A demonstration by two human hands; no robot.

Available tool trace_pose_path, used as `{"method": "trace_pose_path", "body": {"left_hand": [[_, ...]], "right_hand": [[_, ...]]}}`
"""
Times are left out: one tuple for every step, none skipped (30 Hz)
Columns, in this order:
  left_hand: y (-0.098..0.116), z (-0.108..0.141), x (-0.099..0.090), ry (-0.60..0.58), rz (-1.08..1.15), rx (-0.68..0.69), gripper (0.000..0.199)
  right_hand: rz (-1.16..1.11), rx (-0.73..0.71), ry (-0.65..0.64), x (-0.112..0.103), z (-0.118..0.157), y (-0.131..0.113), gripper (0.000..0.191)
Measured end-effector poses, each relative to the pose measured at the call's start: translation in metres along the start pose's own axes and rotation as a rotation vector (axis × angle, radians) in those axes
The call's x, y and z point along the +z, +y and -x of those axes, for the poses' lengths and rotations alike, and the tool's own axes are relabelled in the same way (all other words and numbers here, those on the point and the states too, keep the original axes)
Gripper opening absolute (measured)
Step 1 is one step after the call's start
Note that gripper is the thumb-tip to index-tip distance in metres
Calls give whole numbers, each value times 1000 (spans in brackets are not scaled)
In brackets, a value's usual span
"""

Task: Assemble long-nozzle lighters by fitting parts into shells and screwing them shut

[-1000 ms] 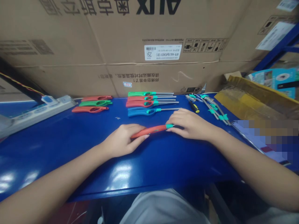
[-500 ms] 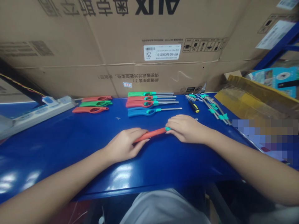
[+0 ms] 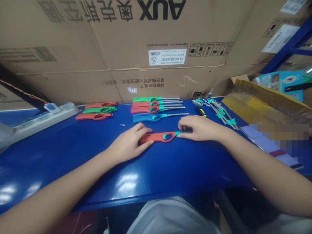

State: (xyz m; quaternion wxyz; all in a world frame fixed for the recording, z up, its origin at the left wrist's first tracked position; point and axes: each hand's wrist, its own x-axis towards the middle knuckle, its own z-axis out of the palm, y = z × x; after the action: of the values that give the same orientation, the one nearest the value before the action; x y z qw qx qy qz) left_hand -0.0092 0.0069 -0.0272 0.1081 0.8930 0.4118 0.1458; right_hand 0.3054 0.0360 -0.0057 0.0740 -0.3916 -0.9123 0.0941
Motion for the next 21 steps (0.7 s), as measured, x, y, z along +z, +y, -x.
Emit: {"method": "trace_pose_path", "body": {"left_hand": [[-1,0,0,2,18,5,41],[-1,0,0,5,38,11,40],[-1,0,0,9,56,17,38],[0,0,-1,12,73,21,37],[1,1,-1,15,85,26,36],[2,1,-2,17,94,32,36],[3,1,-3,19,98,39,35],[4,2,-4,19,101,47,35],[5,2,-5,19,102,57,35],[6,3,-5,17,102,65,36],[6,4,-5,14,103,70,36],[7,5,-5,11,104,74,37],[7,6,-4,8,106,75,37],[8,7,-3,6,109,76,37],[8,7,-2,6,114,77,37],[8,8,-1,4,121,79,37],[9,8,0,5,127,80,37],[10,8,1,2,132,83,37],[10,8,1,-7,136,83,37],[11,8,1,-16,137,83,37],[12,9,1,-27,133,83,37]], "right_hand": [[11,30,35,-1,0,5,29],[50,79,95,-1,0,10,31],[118,146,167,0,0,16,31],[208,237,245,0,1,22,31],[294,350,301,1,1,29,32],[349,479,319,2,2,37,36],[365,614,301,2,3,45,41],[343,708,233,1,5,53,47],[288,759,152,-1,6,60,49],[254,777,117,-3,8,66,48],[234,784,99,-6,9,71,48],[215,784,99,-10,10,74,48],[195,785,133,-15,11,75,46],[167,784,198,-20,11,73,42],[132,777,298,-24,11,69,37],[97,760,430,-29,9,62,31],[74,727,573,-32,7,53,27],[67,676,716,-34,4,42,24],[59,612,843,-35,0,29,22],[22,530,931,-35,-5,15,22],[-49,439,988,-33,-10,1,24]]}}
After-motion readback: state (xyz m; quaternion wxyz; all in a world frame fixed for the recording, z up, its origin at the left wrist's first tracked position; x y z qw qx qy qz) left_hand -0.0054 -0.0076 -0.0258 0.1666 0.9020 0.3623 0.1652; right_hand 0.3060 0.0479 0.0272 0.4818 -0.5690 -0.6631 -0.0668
